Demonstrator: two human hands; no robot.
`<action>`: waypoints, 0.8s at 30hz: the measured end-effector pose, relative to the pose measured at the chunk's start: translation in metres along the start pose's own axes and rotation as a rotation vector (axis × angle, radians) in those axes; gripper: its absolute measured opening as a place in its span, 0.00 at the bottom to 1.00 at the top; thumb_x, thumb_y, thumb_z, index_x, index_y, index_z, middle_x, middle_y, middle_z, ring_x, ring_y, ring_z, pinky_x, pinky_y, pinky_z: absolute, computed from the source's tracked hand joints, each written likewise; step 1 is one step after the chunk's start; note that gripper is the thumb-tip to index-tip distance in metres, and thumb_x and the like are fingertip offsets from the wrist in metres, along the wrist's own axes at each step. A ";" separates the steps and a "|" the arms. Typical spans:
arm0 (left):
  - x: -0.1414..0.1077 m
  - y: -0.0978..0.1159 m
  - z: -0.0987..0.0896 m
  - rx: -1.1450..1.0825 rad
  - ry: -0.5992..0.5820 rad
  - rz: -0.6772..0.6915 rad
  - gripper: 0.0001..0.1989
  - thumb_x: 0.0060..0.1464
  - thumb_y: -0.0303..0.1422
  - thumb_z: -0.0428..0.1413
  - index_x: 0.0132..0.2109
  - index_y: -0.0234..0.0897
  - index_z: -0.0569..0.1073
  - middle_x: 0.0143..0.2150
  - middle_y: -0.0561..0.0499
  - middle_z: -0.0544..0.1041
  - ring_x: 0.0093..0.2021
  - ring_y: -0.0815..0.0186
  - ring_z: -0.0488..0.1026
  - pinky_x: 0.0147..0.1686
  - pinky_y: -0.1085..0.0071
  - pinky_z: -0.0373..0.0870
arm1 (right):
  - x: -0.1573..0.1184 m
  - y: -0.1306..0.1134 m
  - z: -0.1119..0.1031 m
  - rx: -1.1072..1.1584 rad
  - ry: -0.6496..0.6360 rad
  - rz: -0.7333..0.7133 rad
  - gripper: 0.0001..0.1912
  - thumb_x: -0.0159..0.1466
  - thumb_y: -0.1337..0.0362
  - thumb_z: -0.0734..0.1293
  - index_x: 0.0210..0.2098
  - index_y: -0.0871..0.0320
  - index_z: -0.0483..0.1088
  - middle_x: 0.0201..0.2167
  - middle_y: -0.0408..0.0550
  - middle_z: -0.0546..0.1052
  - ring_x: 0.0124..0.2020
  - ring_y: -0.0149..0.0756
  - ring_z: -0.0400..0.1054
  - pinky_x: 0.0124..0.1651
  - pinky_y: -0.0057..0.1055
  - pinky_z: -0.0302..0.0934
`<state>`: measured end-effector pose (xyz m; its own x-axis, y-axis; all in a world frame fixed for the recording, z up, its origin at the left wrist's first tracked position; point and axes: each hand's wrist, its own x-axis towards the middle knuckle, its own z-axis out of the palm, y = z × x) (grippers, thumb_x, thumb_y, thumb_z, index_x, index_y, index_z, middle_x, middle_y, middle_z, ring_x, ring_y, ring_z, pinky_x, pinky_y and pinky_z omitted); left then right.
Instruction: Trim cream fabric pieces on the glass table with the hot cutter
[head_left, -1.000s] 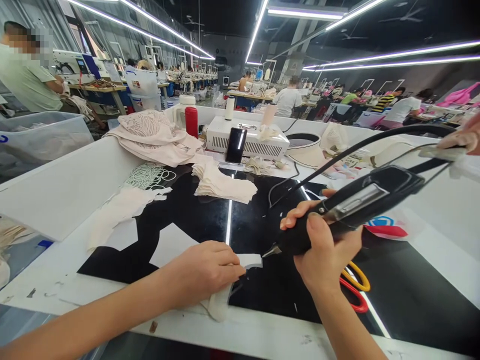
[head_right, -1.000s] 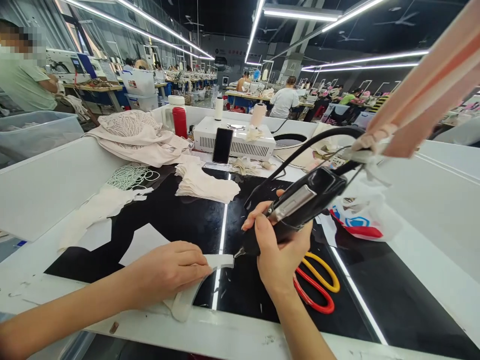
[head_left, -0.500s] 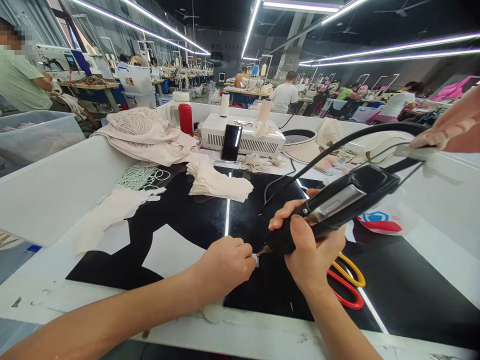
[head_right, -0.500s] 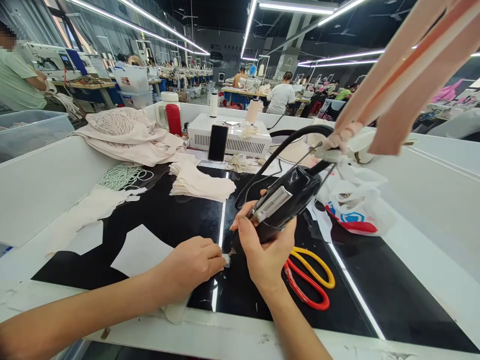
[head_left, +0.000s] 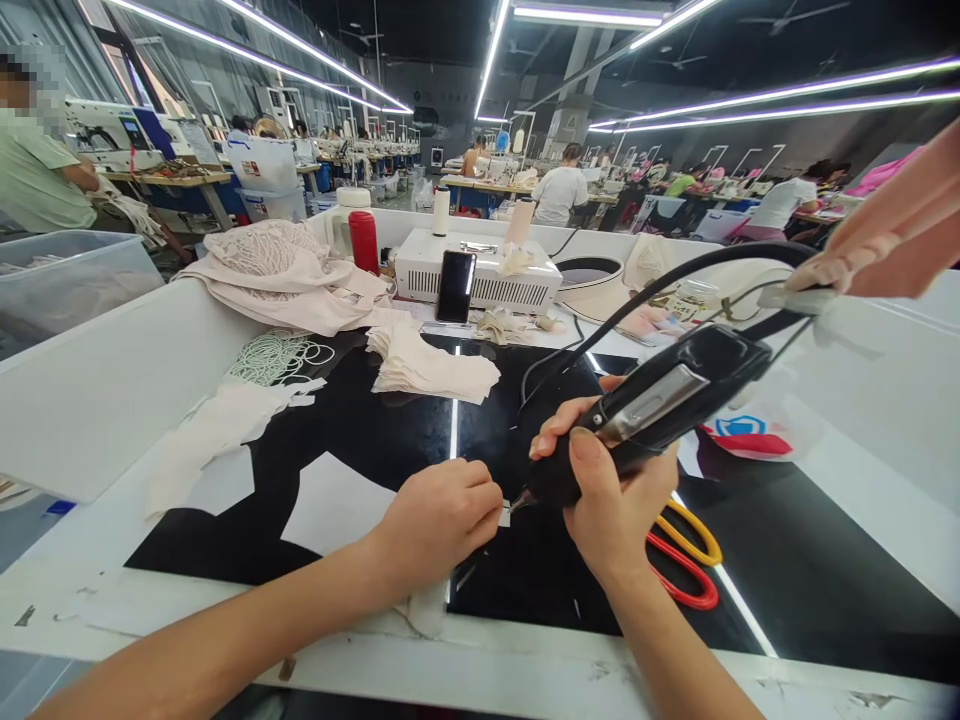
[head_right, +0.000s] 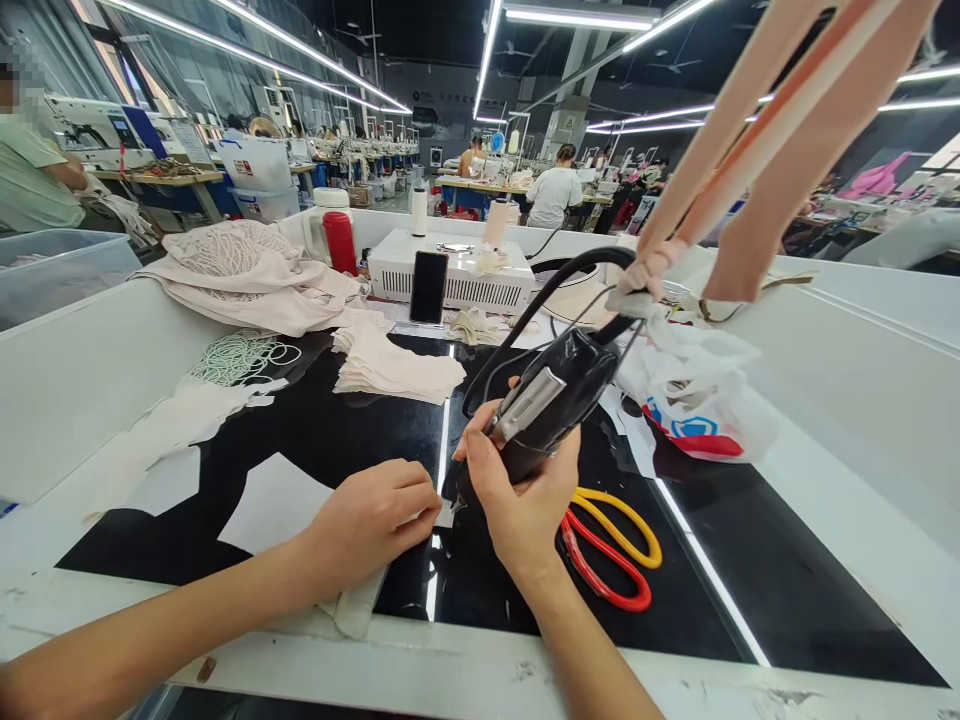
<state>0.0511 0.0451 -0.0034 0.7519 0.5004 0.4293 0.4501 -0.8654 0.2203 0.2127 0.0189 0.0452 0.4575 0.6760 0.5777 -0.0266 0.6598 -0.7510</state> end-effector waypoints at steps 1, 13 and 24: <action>0.000 0.000 0.001 0.013 -0.013 0.007 0.11 0.68 0.27 0.56 0.34 0.37 0.71 0.35 0.54 0.73 0.34 0.66 0.69 0.34 0.68 0.62 | 0.000 0.000 0.000 0.000 0.002 0.002 0.22 0.62 0.62 0.77 0.52 0.51 0.67 0.30 0.37 0.78 0.23 0.30 0.72 0.28 0.30 0.71; -0.005 -0.001 0.009 0.146 -0.113 0.117 0.13 0.69 0.26 0.54 0.33 0.38 0.69 0.33 0.54 0.71 0.31 0.63 0.66 0.29 0.64 0.56 | 0.000 0.000 -0.001 0.012 -0.009 0.016 0.21 0.63 0.64 0.76 0.53 0.51 0.68 0.31 0.37 0.78 0.24 0.30 0.73 0.28 0.30 0.71; -0.008 0.001 0.015 0.170 0.022 0.171 0.14 0.66 0.22 0.55 0.30 0.38 0.66 0.30 0.55 0.68 0.29 0.65 0.63 0.27 0.64 0.53 | 0.002 0.000 -0.005 0.004 -0.009 -0.016 0.21 0.64 0.62 0.76 0.53 0.50 0.68 0.32 0.37 0.78 0.25 0.31 0.73 0.30 0.32 0.70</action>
<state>0.0523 0.0406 -0.0199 0.8143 0.3444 0.4673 0.3930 -0.9195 -0.0073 0.2178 0.0188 0.0442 0.4502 0.6682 0.5923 -0.0228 0.6717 -0.7405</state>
